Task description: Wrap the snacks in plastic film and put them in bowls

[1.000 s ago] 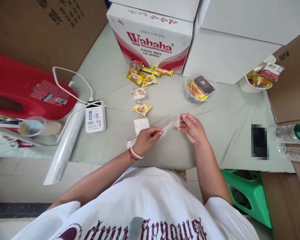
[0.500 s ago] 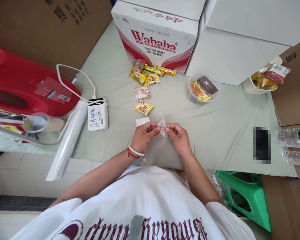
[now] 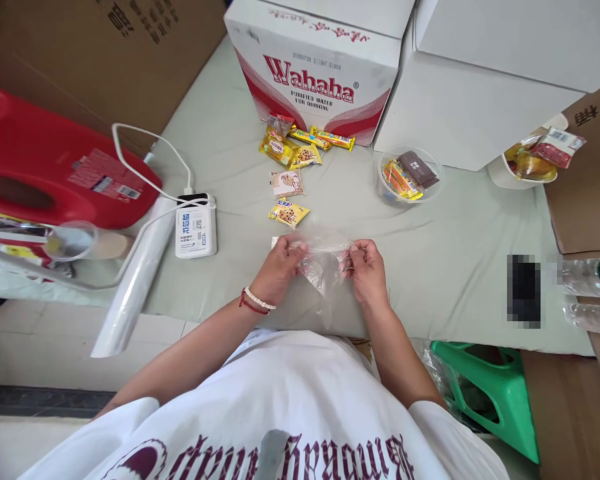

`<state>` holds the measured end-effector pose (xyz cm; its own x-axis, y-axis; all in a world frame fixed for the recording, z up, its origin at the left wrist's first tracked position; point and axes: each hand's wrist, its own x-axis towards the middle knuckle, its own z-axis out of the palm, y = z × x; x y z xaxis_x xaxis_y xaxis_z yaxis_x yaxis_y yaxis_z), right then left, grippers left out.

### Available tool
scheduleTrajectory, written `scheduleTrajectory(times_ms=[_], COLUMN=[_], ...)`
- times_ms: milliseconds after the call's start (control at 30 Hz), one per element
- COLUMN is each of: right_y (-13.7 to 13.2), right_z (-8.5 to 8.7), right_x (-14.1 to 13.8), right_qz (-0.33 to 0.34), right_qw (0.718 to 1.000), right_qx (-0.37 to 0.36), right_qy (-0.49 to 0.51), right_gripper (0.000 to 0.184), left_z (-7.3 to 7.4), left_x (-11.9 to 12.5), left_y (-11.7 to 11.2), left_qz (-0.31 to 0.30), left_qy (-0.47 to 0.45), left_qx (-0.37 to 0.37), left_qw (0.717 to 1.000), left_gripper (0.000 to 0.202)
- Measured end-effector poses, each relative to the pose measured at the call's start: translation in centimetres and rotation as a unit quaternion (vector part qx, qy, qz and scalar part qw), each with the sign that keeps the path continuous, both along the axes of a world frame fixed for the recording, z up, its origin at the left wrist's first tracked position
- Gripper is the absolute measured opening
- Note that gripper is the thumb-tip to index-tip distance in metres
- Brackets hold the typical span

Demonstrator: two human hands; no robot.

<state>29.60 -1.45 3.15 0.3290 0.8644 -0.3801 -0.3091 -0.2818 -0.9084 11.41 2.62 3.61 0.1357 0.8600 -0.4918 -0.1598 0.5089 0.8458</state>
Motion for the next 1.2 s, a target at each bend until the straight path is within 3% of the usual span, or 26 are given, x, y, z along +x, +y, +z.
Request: scheduleTrajectory(times_ms=[67,133,233,333,400,500,567,633,700,833,933,1000,1133,1200], right_y=[0.2,0.3,0.4,0.0,-0.4,-0.9,-1.0,-0.9,-0.7,-1.3,-2.6,-3.3,-3.6,-3.5], right_z=[0.2,0.4,0.7,1.0,1.2,1.2,1.0,0.8,0.8,1.2,1.6,1.6,1.4,1.3], right_x=[-0.1,0.4,1.7,2.3,2.0,1.3,1.3,1.8,2.6,3.3,2.4,2.1,3.2,4.0], right_qz=[-0.001,-0.002,0.000,0.011,0.025,0.034,0.030,0.012,-0.011,-0.007,0.051,0.078,0.038,0.056], right_qw=[1.000,0.999,0.997,0.997,0.998,0.999,0.999,0.999,0.999,0.999,0.995,0.992,0.997,0.996], right_qx=[0.005,-0.007,-0.019,-0.022,-0.030,-0.014,0.009,0.016,0.011,-0.013,-0.068,-0.090,-0.068,-0.072], right_qy=[0.008,0.037,0.071,0.068,0.051,0.000,-0.034,-0.047,-0.033,0.037,0.061,0.049,-0.008,-0.013], right_gripper=[0.040,0.042,0.045,0.047,0.046,0.042,0.040,0.041,0.045,0.059,0.071,0.070,0.059,0.056], left_z=[-0.1,-0.2,0.2,1.1,1.4,1.0,0.4,-0.3,-0.7,-1.0,-1.0,-0.9,-1.0,-1.0], left_x=[0.5,0.5,-0.4,-1.0,-0.9,-0.1,0.4,0.6,0.7,0.9,1.4,1.5,0.0,-1.3], left_y=[-0.7,-1.0,-1.0,-0.6,-0.4,-0.5,-0.9,-1.4,-1.9,-2.2,-2.2,-2.0,-0.4,0.6], left_qz=[-0.049,-0.090,-0.092,-0.101,-0.099,-0.086,-0.118,-0.171,-0.187,-0.108,-0.097,-0.096,-0.129,-0.170], left_qy=[0.023,-0.003,-0.138,-0.278,-0.312,-0.263,-0.204,-0.159,-0.133,-0.101,-0.061,-0.037,-0.034,-0.029], left_qx=[0.004,-0.002,-0.022,-0.053,-0.081,-0.111,-0.119,-0.125,-0.130,-0.054,0.041,0.076,0.045,0.020], left_qw=[0.999,0.996,0.986,0.954,0.942,0.955,0.964,0.964,0.965,0.987,0.993,0.992,0.990,0.985], left_gripper=[0.056,0.045,0.036,0.034,0.040,0.057,0.062,0.057,0.049,0.042,0.034,0.032,0.039,0.043])
